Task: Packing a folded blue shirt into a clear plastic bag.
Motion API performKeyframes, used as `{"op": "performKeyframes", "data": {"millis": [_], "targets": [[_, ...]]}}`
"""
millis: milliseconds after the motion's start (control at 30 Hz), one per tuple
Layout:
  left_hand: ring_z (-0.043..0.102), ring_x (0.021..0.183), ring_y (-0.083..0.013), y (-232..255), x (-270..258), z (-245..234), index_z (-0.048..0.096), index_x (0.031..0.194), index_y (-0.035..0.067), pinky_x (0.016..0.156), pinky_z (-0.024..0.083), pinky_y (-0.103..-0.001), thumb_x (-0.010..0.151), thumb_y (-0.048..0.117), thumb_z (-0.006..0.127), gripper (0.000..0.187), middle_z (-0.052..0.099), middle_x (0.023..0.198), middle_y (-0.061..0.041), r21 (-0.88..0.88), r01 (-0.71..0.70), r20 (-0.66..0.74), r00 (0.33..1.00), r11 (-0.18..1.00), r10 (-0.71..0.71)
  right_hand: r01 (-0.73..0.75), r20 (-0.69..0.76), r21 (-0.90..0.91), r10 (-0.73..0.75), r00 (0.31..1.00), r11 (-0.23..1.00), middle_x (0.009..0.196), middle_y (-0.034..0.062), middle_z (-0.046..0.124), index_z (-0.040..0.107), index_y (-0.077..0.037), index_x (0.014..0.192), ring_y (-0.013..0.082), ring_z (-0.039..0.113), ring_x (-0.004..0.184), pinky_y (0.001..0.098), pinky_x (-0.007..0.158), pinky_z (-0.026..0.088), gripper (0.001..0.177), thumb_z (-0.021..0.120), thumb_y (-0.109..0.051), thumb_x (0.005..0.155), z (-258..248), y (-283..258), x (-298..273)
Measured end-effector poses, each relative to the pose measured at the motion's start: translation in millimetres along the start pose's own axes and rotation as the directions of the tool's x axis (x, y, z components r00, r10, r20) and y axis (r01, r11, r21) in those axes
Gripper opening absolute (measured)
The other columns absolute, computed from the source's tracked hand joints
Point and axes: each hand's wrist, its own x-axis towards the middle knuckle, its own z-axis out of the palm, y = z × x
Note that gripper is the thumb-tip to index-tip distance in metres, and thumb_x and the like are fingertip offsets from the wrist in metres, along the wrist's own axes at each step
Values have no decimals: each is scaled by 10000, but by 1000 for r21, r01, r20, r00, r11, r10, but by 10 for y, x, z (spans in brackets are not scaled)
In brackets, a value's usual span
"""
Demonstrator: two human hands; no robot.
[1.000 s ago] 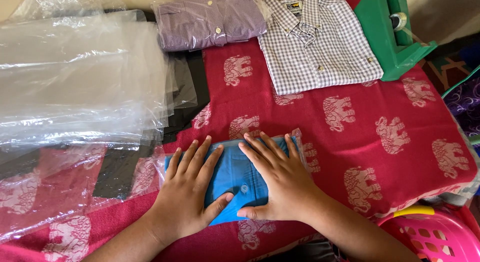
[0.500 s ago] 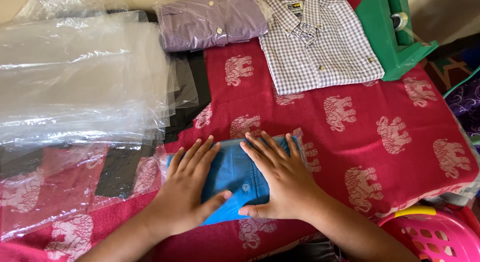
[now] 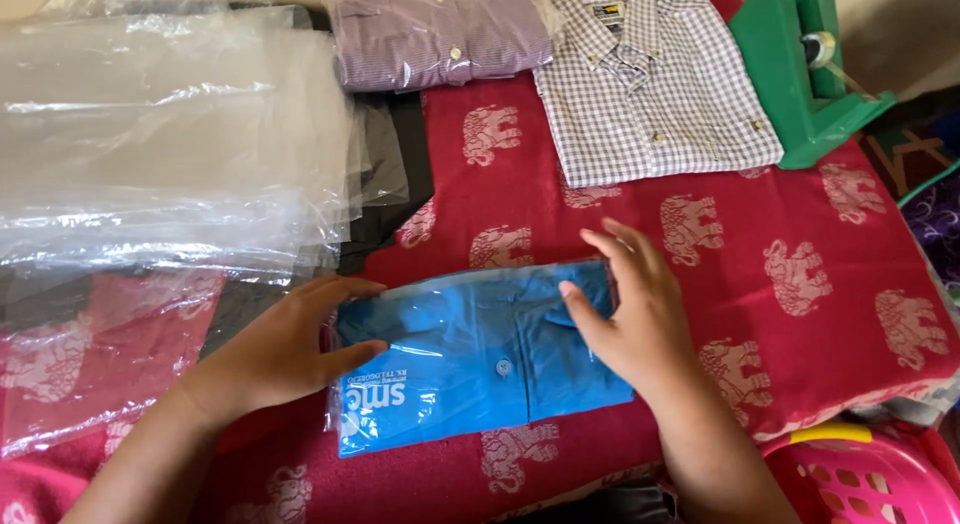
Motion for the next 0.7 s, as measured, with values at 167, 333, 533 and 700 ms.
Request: {"op": "performKeyframes", "data": {"millis": [167, 333, 533, 700], "targets": [[798, 943, -170, 63, 11, -78, 620, 1394, 209, 850, 616, -311, 779, 338, 838, 665, 783, 1239, 2, -84, 19, 57, 998, 996, -14, -136, 88, -52, 140, 986, 989, 1220, 184, 669, 609, 14, 1278, 338, 666, 1072, 434, 901, 532, 469, 722, -221, 888, -82, -40, 4], [784, 1057, -377, 179, -109, -130, 677, 1325, 78, 946, 614, -505, 883, 169, 737, 454, 783, 1146, -190, -161, 1, 43, 999, 987, 7, -177, 44, -77, 181, 982, 981, 1027, 99, 692, 693, -177, 1305, 338, 696, 957, 451, 841, 546, 468, 778, -291, 859, 61, 115, -118], [810, 908, -334, 92, -123, -101, 743, 1199, 94, 820, 648, -442, 893, 193, 721, 323, 817, 990, -159, -196, -117, -54, 993, 974, 108, -276, 27, 24, 275, 961, 961, 1084, 166, 710, 687, -145, 1318, 393, 696, 1031, 479, 866, 558, 430, 744, -200, 895, 75, 88, -146], [759, 965, -366, -10, -116, -131, 730, 1205, 50, 826, 618, -476, 808, 209, 803, 433, 779, 1017, -202, -211, -204, -131, 975, 956, 179, -315, 20, 52, 314, 949, 948, 1054, 187, 710, 675, -145, 1333, 412, 695, 1024, 490, 844, 563, 429, 744, -208, 914, 55, 75, -144]]}}
